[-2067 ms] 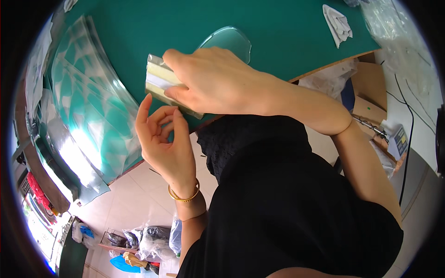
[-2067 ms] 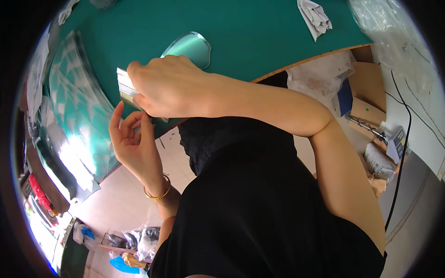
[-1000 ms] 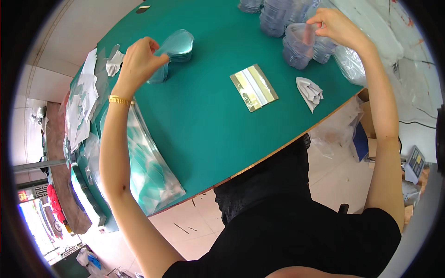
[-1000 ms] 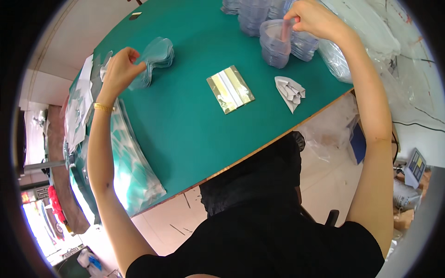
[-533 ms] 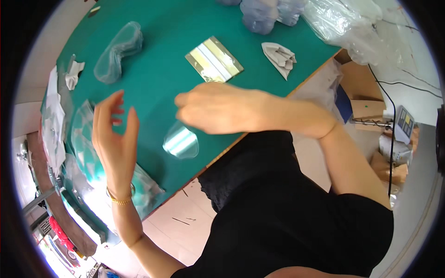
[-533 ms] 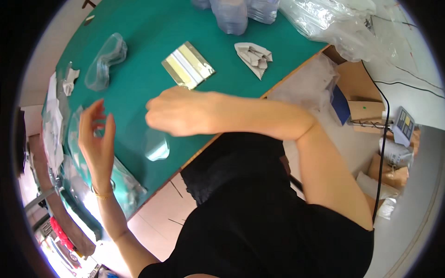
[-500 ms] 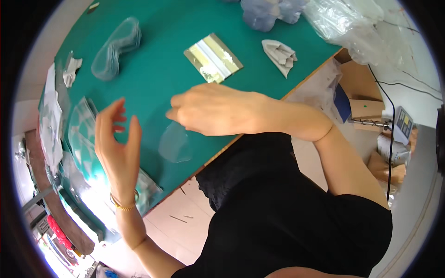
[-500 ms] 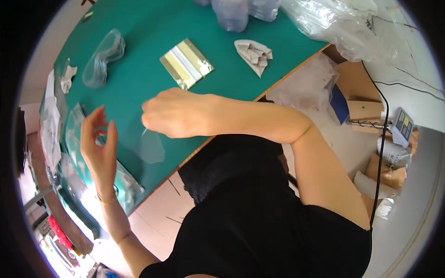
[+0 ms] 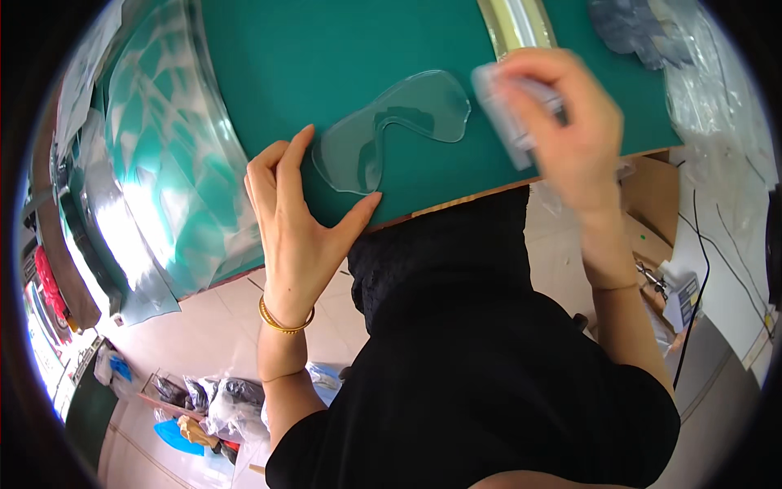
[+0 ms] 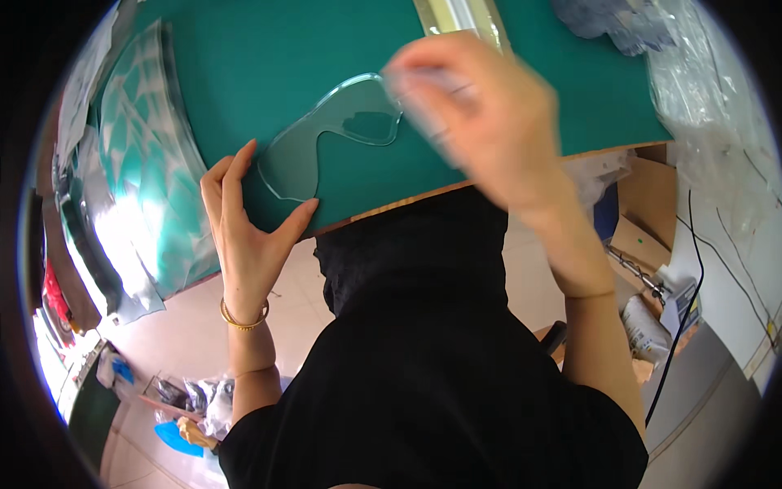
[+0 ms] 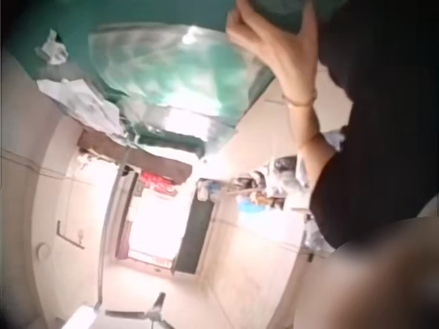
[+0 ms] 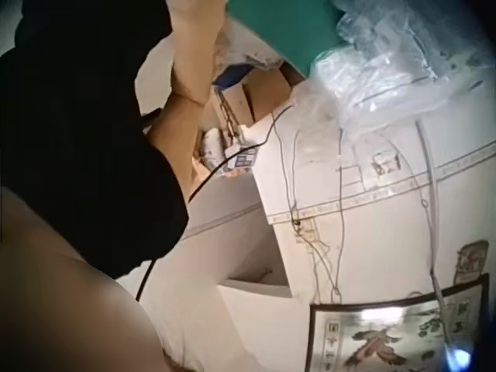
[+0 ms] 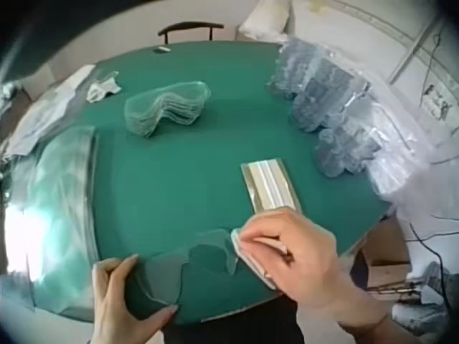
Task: Cleaning, inspecting, and packaging plastic protective lenses at a factory workstation.
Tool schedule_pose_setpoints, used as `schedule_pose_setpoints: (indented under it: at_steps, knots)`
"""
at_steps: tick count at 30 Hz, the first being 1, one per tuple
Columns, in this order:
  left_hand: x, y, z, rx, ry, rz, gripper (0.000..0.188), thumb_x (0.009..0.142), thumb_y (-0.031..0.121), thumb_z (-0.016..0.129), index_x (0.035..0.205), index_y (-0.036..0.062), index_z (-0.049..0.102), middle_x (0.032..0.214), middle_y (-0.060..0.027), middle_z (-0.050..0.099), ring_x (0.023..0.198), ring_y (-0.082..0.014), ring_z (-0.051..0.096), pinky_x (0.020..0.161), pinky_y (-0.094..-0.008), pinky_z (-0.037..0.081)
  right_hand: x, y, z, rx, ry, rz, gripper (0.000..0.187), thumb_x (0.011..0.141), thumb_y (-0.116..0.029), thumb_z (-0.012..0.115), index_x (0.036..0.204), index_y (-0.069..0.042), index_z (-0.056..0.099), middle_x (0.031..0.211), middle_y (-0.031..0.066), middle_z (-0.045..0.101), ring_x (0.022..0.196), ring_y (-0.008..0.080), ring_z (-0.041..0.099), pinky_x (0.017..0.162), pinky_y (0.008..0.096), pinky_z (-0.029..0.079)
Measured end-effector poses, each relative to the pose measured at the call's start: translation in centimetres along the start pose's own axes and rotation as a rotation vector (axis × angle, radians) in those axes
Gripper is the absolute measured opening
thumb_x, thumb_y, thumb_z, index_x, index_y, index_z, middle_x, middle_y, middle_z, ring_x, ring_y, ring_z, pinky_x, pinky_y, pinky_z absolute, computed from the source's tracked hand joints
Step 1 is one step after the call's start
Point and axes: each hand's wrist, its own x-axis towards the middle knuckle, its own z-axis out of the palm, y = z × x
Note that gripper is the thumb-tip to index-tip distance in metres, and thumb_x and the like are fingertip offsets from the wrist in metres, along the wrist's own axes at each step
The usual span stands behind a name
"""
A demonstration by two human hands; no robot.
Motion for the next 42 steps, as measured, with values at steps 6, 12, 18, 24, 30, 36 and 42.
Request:
schedule_pose_setpoints:
  at_steps: [6, 12, 18, 24, 30, 36, 42]
  knots:
    - [0.0, -0.3, 0.9, -0.080, 0.095, 0.038, 0.067, 0.061, 0.014, 0.090, 0.122, 0.0034, 0.063, 0.116, -0.0099, 0.049, 0.104, -0.0285, 0.049, 0.091, -0.0384, 0.043, 0.4, -0.3, 8.2, 0.064, -0.373, -0.593, 0.018, 0.076, -0.006, 0.070, 0.093, -0.004, 0.066, 0.097, 0.0057, 0.063, 0.085, 0.0236, 0.063, 0.071, 0.0304, 0.053]
    - [-0.2, -0.5, 0.6, -0.071, 0.092, -0.007, 0.065, 0.060, 0.014, 0.090, 0.119, 0.0035, 0.065, 0.116, -0.0093, 0.050, 0.104, -0.0287, 0.050, 0.092, -0.0388, 0.042, 2.4, 0.7, 7.6, -0.001, -0.345, -0.671, 0.015, 0.072, -0.005, 0.070, 0.087, -0.004, 0.067, 0.090, 0.0047, 0.063, 0.079, 0.0218, 0.065, 0.063, 0.0296, 0.054]
    - [0.2, -0.1, 0.6, -0.096, 0.102, -0.013, 0.063, 0.059, 0.011, 0.091, 0.116, 0.0019, 0.065, 0.116, -0.0090, 0.051, 0.107, -0.0282, 0.052, 0.089, -0.0360, 0.046, 3.2, 0.2, 9.2, 0.073, -0.356, -0.687, 0.015, 0.072, -0.003, 0.071, 0.087, -0.004, 0.067, 0.089, 0.0057, 0.062, 0.081, 0.0219, 0.064, 0.062, 0.0304, 0.054]
    - [0.3, 0.2, 0.6, -0.108, 0.108, -0.031, 0.074, 0.058, 0.010, 0.093, 0.125, 0.0027, 0.060, 0.125, -0.0109, 0.045, 0.109, -0.0278, 0.051, 0.092, -0.0364, 0.047, 1.7, 0.3, 7.7, -0.017, -0.234, -0.586, 0.020, 0.070, 0.004, 0.072, 0.089, -0.002, 0.067, 0.087, 0.0050, 0.063, 0.077, 0.0221, 0.063, 0.064, 0.0303, 0.053]
    - [1.2, 2.1, 1.2, 0.034, 0.048, 0.016, 0.088, 0.057, 0.030, 0.093, 0.131, 0.0024, 0.054, 0.126, -0.0127, 0.044, 0.110, -0.0329, 0.044, 0.097, -0.0422, 0.038, 2.5, 0.4, 7.3, 0.188, -0.178, -0.352, 0.019, 0.075, 0.002, 0.075, 0.092, -0.003, 0.071, 0.089, 0.0066, 0.064, 0.074, 0.0177, 0.062, 0.062, 0.0261, 0.051]
    - [1.3, 2.2, 1.7, 0.107, 0.114, 0.041, 0.067, 0.064, 0.024, 0.090, 0.120, -0.0001, 0.062, 0.121, -0.0129, 0.048, 0.107, -0.0324, 0.044, 0.092, -0.0420, 0.042, 2.6, 1.0, 4.9, 0.178, -0.117, -0.224, 0.014, 0.082, 0.000, 0.076, 0.095, 0.000, 0.071, 0.091, 0.0064, 0.066, 0.075, 0.0105, 0.062, 0.062, 0.0224, 0.050]
    - [-0.1, 1.2, 0.8, -0.075, 0.114, -0.055, 0.070, 0.061, 0.010, 0.090, 0.124, 0.0025, 0.062, 0.120, -0.0110, 0.047, 0.106, -0.0288, 0.047, 0.092, -0.0378, 0.044, 0.4, -0.5, 6.6, 0.224, -0.328, -0.488, 0.022, 0.074, 0.001, 0.072, 0.095, -0.003, 0.066, 0.098, 0.0075, 0.063, 0.087, 0.0249, 0.064, 0.071, 0.0309, 0.053]
